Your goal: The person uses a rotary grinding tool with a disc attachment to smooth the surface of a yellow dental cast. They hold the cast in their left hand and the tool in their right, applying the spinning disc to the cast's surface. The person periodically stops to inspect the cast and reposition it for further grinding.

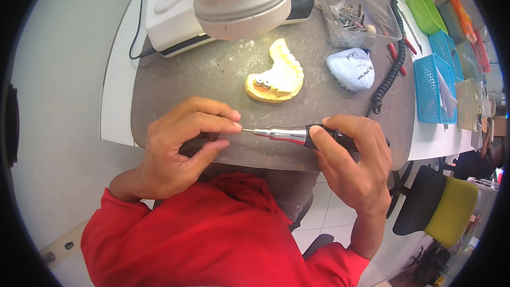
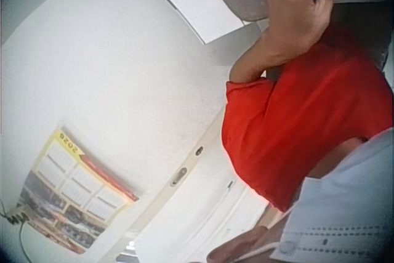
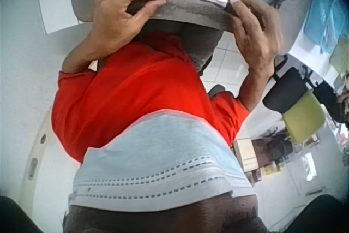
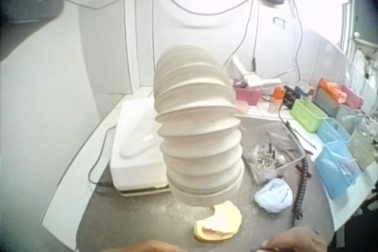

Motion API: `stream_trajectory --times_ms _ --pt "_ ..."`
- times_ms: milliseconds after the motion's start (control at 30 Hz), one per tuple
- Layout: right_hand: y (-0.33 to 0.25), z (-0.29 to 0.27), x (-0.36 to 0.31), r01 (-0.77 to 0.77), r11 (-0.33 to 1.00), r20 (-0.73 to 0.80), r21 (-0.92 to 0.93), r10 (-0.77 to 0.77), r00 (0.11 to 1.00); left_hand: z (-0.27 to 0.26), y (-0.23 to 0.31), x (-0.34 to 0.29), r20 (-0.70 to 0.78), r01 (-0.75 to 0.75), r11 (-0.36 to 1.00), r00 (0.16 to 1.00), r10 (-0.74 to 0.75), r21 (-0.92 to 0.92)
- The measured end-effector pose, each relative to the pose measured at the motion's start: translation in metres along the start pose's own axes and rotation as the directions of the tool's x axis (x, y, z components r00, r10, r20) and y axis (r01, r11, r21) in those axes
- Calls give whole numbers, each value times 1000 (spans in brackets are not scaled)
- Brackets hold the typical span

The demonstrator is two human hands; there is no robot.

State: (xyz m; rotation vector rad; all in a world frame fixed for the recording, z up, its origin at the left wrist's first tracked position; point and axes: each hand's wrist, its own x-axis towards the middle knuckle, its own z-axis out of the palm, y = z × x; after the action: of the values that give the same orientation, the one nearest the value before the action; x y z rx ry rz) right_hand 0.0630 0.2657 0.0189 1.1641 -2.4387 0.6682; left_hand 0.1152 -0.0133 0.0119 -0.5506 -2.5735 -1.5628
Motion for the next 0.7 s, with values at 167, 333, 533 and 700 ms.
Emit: stream_trajectory --times_ms 167,333,533,700 --pt "-1 0 2 23 999 -17 -26 -24 1000 2 -1 -3 -45 34 998 998 -37 -59" --pt "-3 0 2 -15 1000 -12 11 15 1000 1 3 -2 -35 57 995 998 -60 -80" --pt "-4 -3 0 -24 1000 3 9 24 1000 1 1 3 -19 -46 996 999 45 -80" --pt "-7 -7 1 8 1000 14 10 -8 1000 5 0 5 7 -55 982 998 57 -182"
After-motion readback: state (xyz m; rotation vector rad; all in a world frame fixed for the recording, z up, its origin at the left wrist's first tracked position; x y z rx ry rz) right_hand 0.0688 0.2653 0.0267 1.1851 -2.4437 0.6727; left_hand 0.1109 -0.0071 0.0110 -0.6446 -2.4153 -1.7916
